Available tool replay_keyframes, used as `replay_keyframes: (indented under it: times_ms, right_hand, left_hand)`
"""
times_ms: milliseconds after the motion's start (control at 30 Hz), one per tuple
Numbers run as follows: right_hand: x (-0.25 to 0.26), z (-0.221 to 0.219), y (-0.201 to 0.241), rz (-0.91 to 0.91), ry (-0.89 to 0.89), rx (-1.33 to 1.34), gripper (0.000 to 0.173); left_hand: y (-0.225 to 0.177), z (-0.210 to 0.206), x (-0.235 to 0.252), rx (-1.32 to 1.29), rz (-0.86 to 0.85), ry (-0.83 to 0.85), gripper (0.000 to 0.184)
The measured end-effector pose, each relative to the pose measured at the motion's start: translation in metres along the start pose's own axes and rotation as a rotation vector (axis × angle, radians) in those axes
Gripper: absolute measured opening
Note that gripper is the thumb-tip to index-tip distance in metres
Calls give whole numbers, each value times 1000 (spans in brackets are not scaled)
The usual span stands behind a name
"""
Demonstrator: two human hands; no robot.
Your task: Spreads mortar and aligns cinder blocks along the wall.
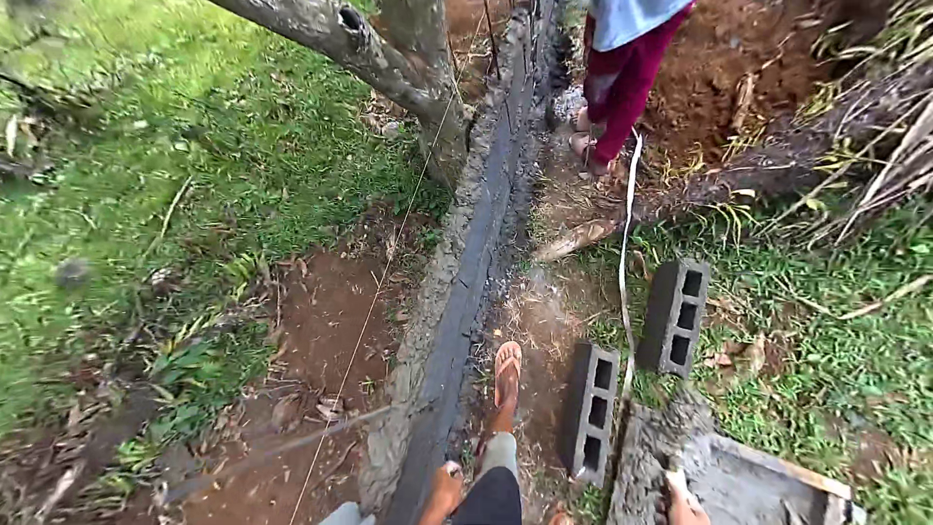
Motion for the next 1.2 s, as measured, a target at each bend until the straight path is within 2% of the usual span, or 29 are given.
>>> replay_keyframes:
  times_ms: [133, 300, 400, 467, 533, 633, 733, 967, 1067, 1200]
  right_hand:
    - [-21, -88, 92, 100, 20, -61, 50]
    - [-59, -245, 250, 211, 98, -81, 48]
    - [-91, -338, 357, 317, 146, -67, 50]
    - [-111, -400, 421, 367, 179, 18, 44]
    - [-119, -461, 471, 388, 202, 74, 42]
    - [-108, -556, 527, 379, 260, -3, 49]
    - [-98, -607, 546, 276, 297, -48, 47]
    - [-100, -605, 509, 286, 204, -139, 50]
    - [-110, -597, 502, 339, 275, -287, 52]
    - [-118, -574, 476, 370, 294, -447, 52]
  left_hand:
    - [-10, 9, 30, -81, 48, 111, 35]
    - [-84, 75, 56, -350, 140, 99, 37]
    - [-136, 122, 73, -451, 123, 59, 34]
    - [-160, 146, 83, -517, 111, 37, 33]
    - [-174, 164, 89, -593, 123, 21, 33]
    - [-174, 174, 100, -625, 173, -4, 32]
    - [-148, 170, 96, -620, 262, 1, 34]
    - [-93, 129, 70, -550, 449, 80, 35]
    - [-96, 125, 66, -568, 455, 73, 37]
    - [-123, 127, 78, -580, 409, 71, 36]
Point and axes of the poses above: each hand's wrist, its own x-axis towards the middle knuckle, its own z-axis out of the back of the hand, y = z × x, the point moved 9 cm from there along x, towards the middle knuckle, and after that the axes turned 10 degrees about -y, right-handed, at the moved point
